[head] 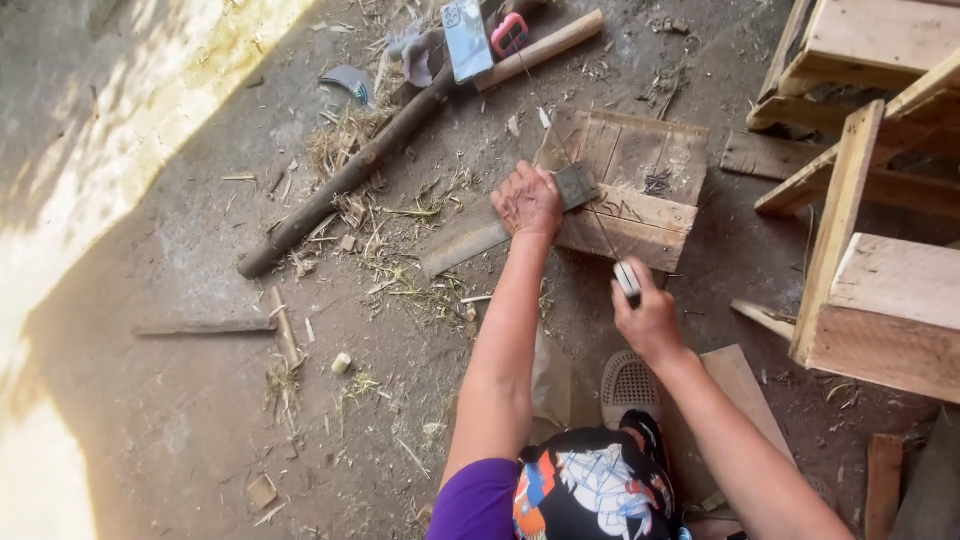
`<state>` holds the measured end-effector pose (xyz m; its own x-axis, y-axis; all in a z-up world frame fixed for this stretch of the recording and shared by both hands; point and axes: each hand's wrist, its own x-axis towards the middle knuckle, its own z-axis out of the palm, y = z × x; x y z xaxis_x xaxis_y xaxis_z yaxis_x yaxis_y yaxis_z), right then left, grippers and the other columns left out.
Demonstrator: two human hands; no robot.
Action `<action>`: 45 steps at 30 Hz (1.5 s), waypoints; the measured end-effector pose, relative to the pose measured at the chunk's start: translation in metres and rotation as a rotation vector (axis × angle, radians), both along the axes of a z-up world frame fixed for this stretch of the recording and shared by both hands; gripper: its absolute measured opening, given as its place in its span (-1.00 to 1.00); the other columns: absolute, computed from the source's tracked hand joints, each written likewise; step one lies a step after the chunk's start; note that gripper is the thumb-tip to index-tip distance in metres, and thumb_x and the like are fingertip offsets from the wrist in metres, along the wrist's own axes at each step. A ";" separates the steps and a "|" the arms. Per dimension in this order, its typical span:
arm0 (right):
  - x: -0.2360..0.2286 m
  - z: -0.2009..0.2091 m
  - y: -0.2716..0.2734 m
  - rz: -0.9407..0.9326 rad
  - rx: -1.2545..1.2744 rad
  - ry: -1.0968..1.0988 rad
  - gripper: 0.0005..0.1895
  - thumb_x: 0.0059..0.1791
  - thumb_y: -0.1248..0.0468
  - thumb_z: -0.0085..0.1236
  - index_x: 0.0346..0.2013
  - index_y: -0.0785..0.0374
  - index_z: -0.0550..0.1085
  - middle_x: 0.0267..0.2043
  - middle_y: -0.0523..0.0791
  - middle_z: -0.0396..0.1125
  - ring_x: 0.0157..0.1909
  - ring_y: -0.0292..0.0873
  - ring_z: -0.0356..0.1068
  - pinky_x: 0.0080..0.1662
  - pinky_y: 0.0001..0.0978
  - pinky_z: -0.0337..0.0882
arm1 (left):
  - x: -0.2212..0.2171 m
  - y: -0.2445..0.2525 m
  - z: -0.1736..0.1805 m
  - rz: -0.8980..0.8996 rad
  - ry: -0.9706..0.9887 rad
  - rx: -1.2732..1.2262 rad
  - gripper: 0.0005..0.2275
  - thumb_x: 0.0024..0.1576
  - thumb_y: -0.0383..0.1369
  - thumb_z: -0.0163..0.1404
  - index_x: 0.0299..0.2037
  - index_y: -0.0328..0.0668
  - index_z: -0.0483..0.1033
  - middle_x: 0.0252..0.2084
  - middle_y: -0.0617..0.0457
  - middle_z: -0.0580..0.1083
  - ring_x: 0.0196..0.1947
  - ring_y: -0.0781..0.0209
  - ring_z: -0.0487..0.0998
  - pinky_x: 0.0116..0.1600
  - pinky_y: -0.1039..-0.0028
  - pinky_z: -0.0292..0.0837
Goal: Assembling a wooden chair by fitting slats into the frame and using a hand saw for adjustments.
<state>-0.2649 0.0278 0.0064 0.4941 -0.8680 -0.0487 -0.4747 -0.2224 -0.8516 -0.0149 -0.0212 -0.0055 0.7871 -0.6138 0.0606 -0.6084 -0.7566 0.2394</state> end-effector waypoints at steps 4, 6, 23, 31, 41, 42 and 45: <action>0.011 0.022 -0.006 -0.004 -0.074 -0.075 -0.55 0.04 0.31 0.15 0.23 0.15 0.34 -0.25 0.17 0.49 -0.16 0.23 0.54 -0.27 -0.05 0.53 | 0.004 -0.008 -0.004 0.016 -0.023 -0.034 -0.75 0.24 -0.20 -0.21 -0.18 -0.17 0.46 -0.23 -0.18 0.58 -0.16 -0.13 0.57 0.04 0.09 0.30; -0.009 0.030 0.009 -0.024 0.041 -0.038 -0.55 0.05 0.28 0.13 0.24 0.12 0.33 -0.24 0.15 0.49 -0.20 0.20 0.56 -0.25 -0.09 0.57 | 0.003 -0.004 -0.008 -0.006 -0.006 -0.010 -0.75 0.26 -0.21 -0.21 -0.15 -0.18 0.45 -0.20 -0.19 0.58 -0.15 -0.13 0.57 0.06 0.10 0.31; -0.005 0.015 0.016 -0.058 0.089 -0.125 -0.55 0.05 0.27 0.08 0.25 0.18 0.31 -0.24 0.13 0.51 -0.19 0.10 0.59 -0.21 -0.15 0.60 | 0.003 -0.004 -0.001 -0.021 0.063 -0.030 -0.64 0.27 -0.22 -0.29 0.09 -0.24 0.44 -0.17 -0.16 0.56 -0.14 -0.04 0.55 0.10 0.17 0.27; -0.042 0.012 0.038 0.003 0.134 -0.062 -0.53 0.07 0.28 0.04 0.28 0.10 0.24 -0.21 0.10 0.52 -0.25 0.11 0.60 -0.24 -0.19 0.66 | 0.001 -0.003 0.004 -0.016 0.029 -0.007 -0.68 0.24 -0.19 -0.25 0.01 -0.18 0.47 -0.10 -0.16 0.57 -0.08 -0.09 0.55 0.10 0.12 0.26; -0.015 0.004 0.020 0.019 0.263 0.032 -0.51 0.10 0.24 -0.02 0.33 0.05 0.20 -0.30 0.09 0.51 -0.35 0.09 0.60 -0.34 -0.13 0.62 | 0.002 -0.003 -0.001 -0.015 0.058 0.034 -0.68 0.28 -0.20 -0.29 -0.01 -0.17 0.47 -0.08 -0.13 0.57 -0.05 -0.07 0.55 0.16 0.13 0.25; -0.008 0.003 0.012 0.019 0.176 0.029 -0.53 0.10 0.25 0.00 0.32 0.06 0.22 -0.28 0.10 0.51 -0.31 0.11 0.59 -0.31 -0.11 0.62 | 0.003 0.000 -0.003 -0.018 0.049 0.011 -0.68 0.27 -0.20 -0.28 0.00 -0.18 0.47 -0.08 -0.15 0.57 -0.06 -0.08 0.55 0.14 0.12 0.24; -0.006 0.002 0.009 -0.006 0.025 -0.041 -0.52 0.08 0.27 0.05 0.29 0.09 0.25 -0.22 0.13 0.51 -0.23 0.17 0.58 -0.26 -0.06 0.60 | 0.007 -0.010 -0.005 -0.016 0.014 -0.048 -0.69 0.24 -0.20 -0.25 -0.01 -0.19 0.47 -0.09 -0.17 0.57 -0.06 -0.11 0.55 0.12 0.11 0.24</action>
